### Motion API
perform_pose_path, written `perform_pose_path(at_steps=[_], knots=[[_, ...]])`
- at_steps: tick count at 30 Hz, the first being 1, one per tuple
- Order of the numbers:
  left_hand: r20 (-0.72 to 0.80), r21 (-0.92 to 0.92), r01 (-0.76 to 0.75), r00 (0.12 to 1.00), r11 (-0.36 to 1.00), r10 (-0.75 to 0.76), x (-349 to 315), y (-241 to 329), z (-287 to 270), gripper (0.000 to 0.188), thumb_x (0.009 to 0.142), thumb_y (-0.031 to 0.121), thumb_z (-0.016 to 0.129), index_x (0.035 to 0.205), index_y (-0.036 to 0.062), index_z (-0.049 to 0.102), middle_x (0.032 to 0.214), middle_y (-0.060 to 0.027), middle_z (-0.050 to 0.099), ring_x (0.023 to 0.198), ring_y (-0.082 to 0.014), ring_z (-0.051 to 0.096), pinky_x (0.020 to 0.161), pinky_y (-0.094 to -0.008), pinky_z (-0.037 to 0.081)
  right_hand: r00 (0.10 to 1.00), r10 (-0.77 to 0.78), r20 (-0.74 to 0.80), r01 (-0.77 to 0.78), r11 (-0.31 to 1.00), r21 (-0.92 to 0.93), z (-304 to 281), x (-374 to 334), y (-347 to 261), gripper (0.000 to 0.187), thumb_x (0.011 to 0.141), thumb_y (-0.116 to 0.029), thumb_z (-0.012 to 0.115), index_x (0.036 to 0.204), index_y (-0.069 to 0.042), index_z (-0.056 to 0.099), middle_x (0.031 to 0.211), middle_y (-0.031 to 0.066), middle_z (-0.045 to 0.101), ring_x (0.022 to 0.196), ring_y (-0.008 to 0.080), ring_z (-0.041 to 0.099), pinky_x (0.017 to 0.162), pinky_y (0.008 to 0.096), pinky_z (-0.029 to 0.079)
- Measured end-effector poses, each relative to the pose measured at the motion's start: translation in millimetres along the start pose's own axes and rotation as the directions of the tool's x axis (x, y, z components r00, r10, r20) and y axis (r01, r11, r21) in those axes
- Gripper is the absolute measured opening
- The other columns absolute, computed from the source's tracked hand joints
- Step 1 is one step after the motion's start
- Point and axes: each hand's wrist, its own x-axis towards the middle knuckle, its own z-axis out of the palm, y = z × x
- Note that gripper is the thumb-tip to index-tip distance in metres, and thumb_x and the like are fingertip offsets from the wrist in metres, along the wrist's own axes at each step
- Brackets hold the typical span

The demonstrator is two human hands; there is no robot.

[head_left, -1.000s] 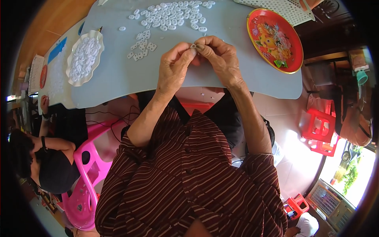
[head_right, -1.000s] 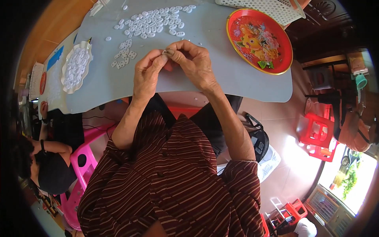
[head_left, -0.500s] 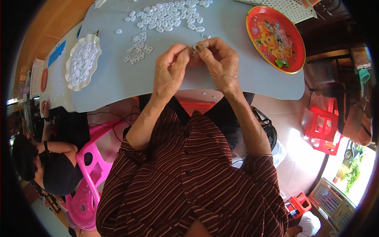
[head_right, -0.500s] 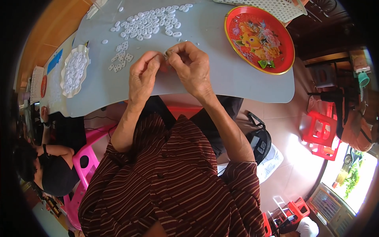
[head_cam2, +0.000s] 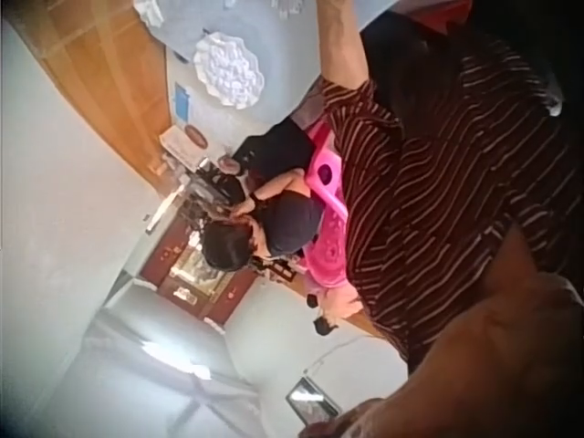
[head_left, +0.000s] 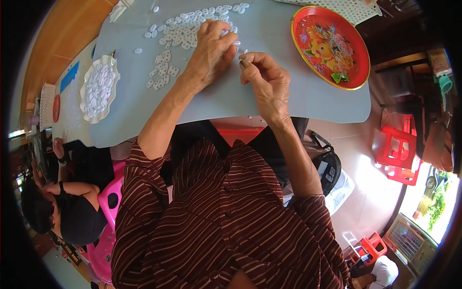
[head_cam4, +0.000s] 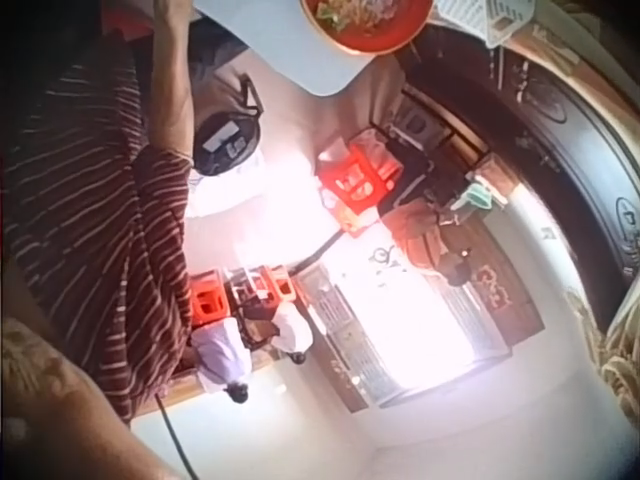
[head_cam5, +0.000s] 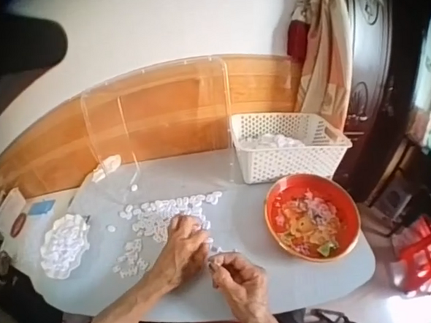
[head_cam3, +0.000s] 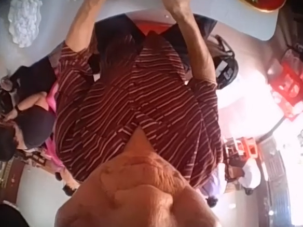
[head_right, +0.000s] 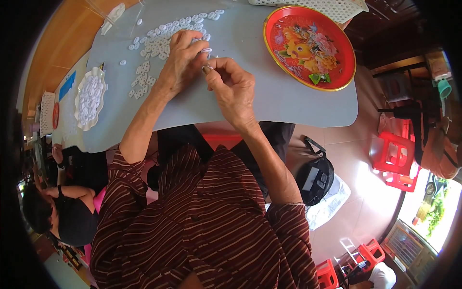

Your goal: Assembling small white plastic components by hand.

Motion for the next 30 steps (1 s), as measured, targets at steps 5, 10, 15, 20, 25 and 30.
perform_pose_path(at_steps=[5, 10, 15, 20, 25, 30], knots=[[-0.007, -0.006, -0.033, 0.999, 0.999, 0.033, 1, 10, -10, 0.018, 0.072, -0.005, 0.060, 0.089, 0.0017, 0.058, 0.102, -0.0119, 0.051, 0.099, -0.0310, 0.045, 0.086, -0.0389, 0.040, 1.000, -0.027, -0.002, 0.027, 0.998, 0.057, -4, 2, 5, 0.011, 0.089, -0.007, 0.058, 0.096, 0.002, 0.059, 0.079, 0.0013, 0.057, 0.067, 0.0072, 0.051, 0.063, 0.0217, 0.043], [0.074, -0.264, 0.160, 0.987, 0.951, -0.145, -15, 34, -29, 0.023, 0.075, -0.006, 0.056, 0.097, 0.0013, 0.056, 0.084, -0.0116, 0.057, 0.086, -0.0289, 0.053, 0.077, -0.0358, 0.046, 0.998, -0.050, -0.042, 0.055, 0.986, 0.155, 1, 2, 5, 0.012, 0.090, -0.006, 0.056, 0.098, 0.002, 0.058, 0.086, 0.0039, 0.061, 0.073, 0.0081, 0.056, 0.066, 0.0225, 0.046], [-0.023, -0.355, 0.137, 0.988, 0.925, -0.155, -27, 46, -38, 0.026, 0.075, -0.005, 0.058, 0.100, 0.0012, 0.057, 0.084, -0.0117, 0.060, 0.082, -0.0286, 0.056, 0.069, -0.0362, 0.048, 0.996, 0.017, 0.088, -0.022, 0.998, 0.059, 0, 0, -3, 0.016, 0.091, -0.013, 0.057, 0.101, 0.000, 0.059, 0.100, 0.0083, 0.060, 0.079, 0.0095, 0.056, 0.071, 0.0242, 0.047], [-0.088, -0.443, 0.177, 0.967, 0.879, -0.239, -37, 52, -45, 0.016, 0.081, 0.002, 0.059, 0.097, 0.0003, 0.057, 0.077, -0.0087, 0.060, 0.069, -0.0196, 0.057, 0.060, -0.0313, 0.047, 0.986, 0.018, 0.164, -0.030, 0.997, 0.072, -3, 0, 1, 0.015, 0.092, -0.013, 0.056, 0.100, 0.000, 0.057, 0.100, 0.0086, 0.058, 0.080, 0.0109, 0.055, 0.073, 0.0254, 0.047], [0.455, -0.552, 0.608, 0.793, 0.571, -0.404, -38, 41, -57, 0.029, 0.093, 0.029, 0.051, 0.090, 0.0010, 0.060, 0.063, -0.0018, 0.054, 0.062, -0.0069, 0.048, 0.053, -0.0222, 0.039, 0.967, -0.038, 0.252, 0.015, 0.995, 0.094, 1, -1, 3, 0.012, 0.092, -0.010, 0.055, 0.099, 0.000, 0.055, 0.095, 0.0074, 0.057, 0.078, 0.0121, 0.053, 0.074, 0.0264, 0.046], [0.452, -0.749, 0.608, 0.759, 0.264, -0.468, -44, 40, -46, 0.029, 0.092, 0.028, 0.050, 0.090, 0.0006, 0.061, 0.068, -0.0017, 0.056, 0.065, -0.0084, 0.048, 0.061, -0.0230, 0.040, 0.990, -0.061, 0.131, 0.042, 0.989, 0.141, 4, 0, 3, 0.011, 0.089, -0.007, 0.059, 0.097, 0.000, 0.058, 0.090, 0.0031, 0.059, 0.078, 0.0102, 0.056, 0.072, 0.0242, 0.048]])
